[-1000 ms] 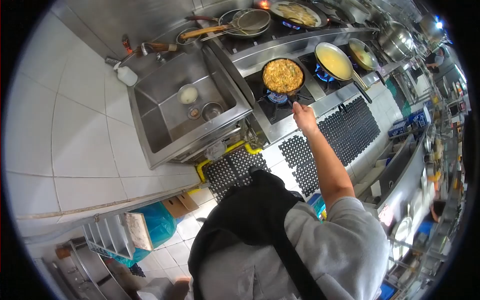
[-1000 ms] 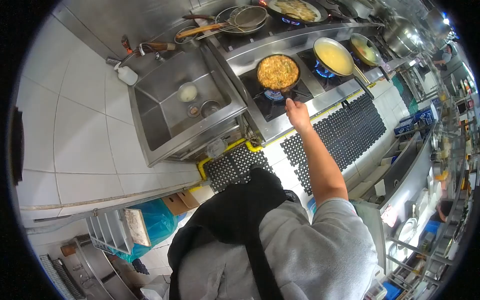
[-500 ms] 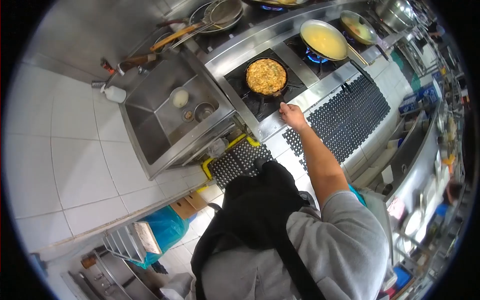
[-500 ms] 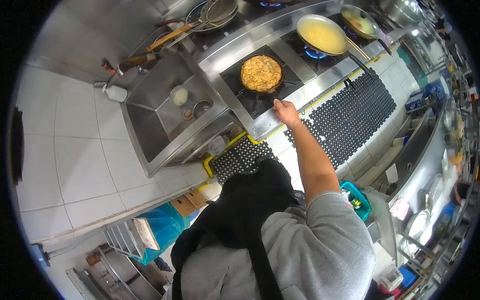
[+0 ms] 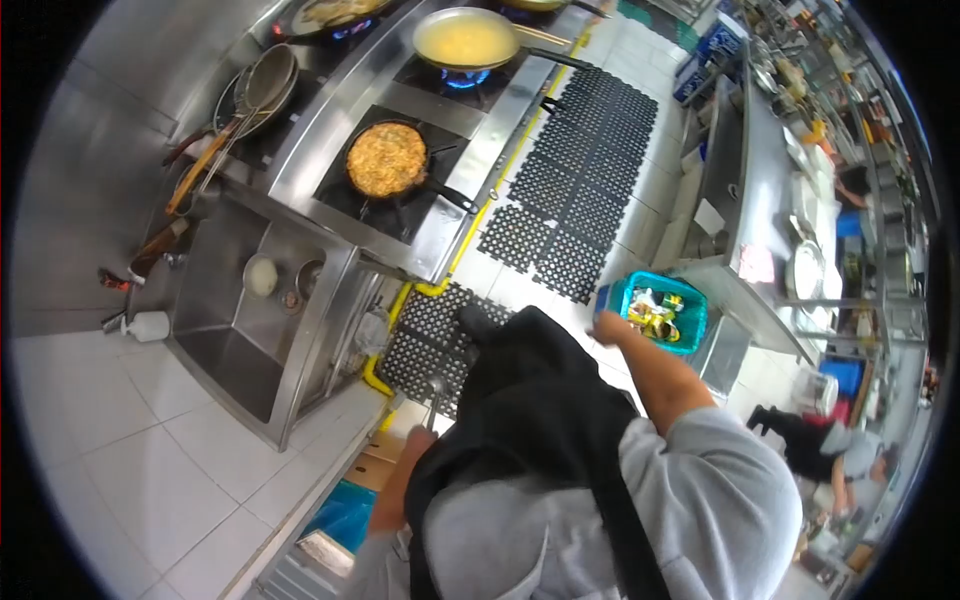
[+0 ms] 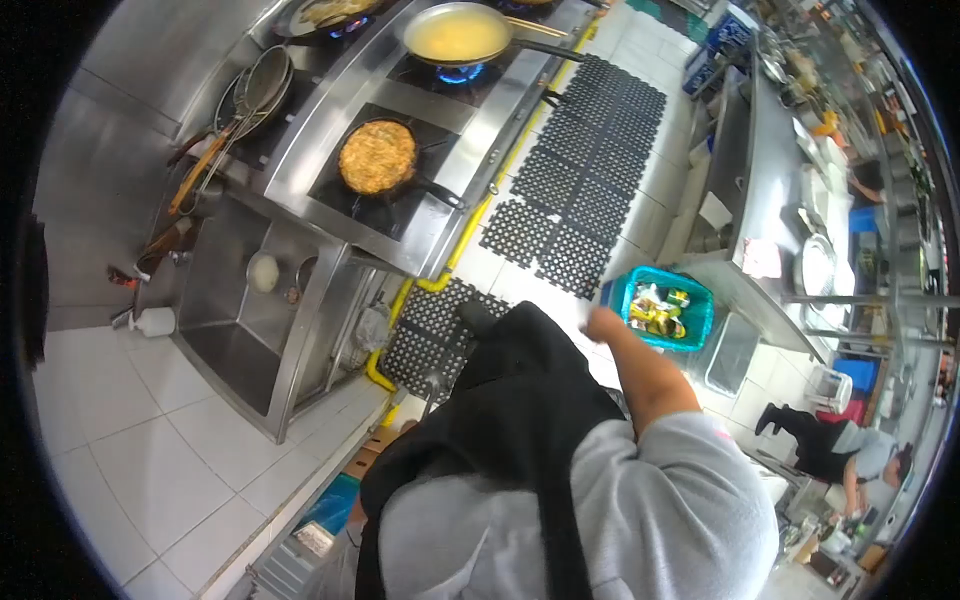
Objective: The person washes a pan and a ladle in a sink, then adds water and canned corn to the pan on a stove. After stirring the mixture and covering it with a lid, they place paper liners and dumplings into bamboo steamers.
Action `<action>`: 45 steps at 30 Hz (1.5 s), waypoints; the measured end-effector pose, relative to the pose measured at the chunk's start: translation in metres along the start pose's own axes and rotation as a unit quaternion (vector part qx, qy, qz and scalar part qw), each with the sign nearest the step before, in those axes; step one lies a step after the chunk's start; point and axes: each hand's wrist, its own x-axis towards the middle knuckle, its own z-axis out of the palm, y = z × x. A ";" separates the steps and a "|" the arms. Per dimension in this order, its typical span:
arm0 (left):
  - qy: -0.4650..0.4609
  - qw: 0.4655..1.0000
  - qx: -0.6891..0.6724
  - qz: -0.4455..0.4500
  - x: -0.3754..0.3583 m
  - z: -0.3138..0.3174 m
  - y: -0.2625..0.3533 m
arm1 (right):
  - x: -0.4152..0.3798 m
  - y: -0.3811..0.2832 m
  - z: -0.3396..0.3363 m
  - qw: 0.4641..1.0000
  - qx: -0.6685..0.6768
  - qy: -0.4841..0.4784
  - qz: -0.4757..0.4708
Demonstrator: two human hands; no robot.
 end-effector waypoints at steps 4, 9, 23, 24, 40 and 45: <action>-0.054 0.995 0.084 0.027 0.063 -0.040 0.094 | -0.130 0.002 0.015 0.928 0.317 0.063 0.187; -0.130 0.975 0.055 0.170 0.090 -0.068 0.297 | -0.154 -0.019 -0.006 0.922 0.337 0.148 0.124; -0.379 0.835 -0.122 0.380 0.020 0.034 0.789 | -0.130 0.022 -0.278 0.516 0.801 0.303 0.003; -0.326 0.859 -0.043 0.393 0.058 0.043 0.793 | -0.131 0.044 -0.281 0.549 0.783 0.288 0.051; -0.083 0.986 -0.109 0.094 0.233 -0.077 0.682 | -0.149 0.259 -0.198 0.625 0.660 0.337 0.245; -0.081 0.947 -0.260 0.170 0.245 -0.097 0.823 | -0.036 0.261 -0.310 0.692 0.648 0.276 0.158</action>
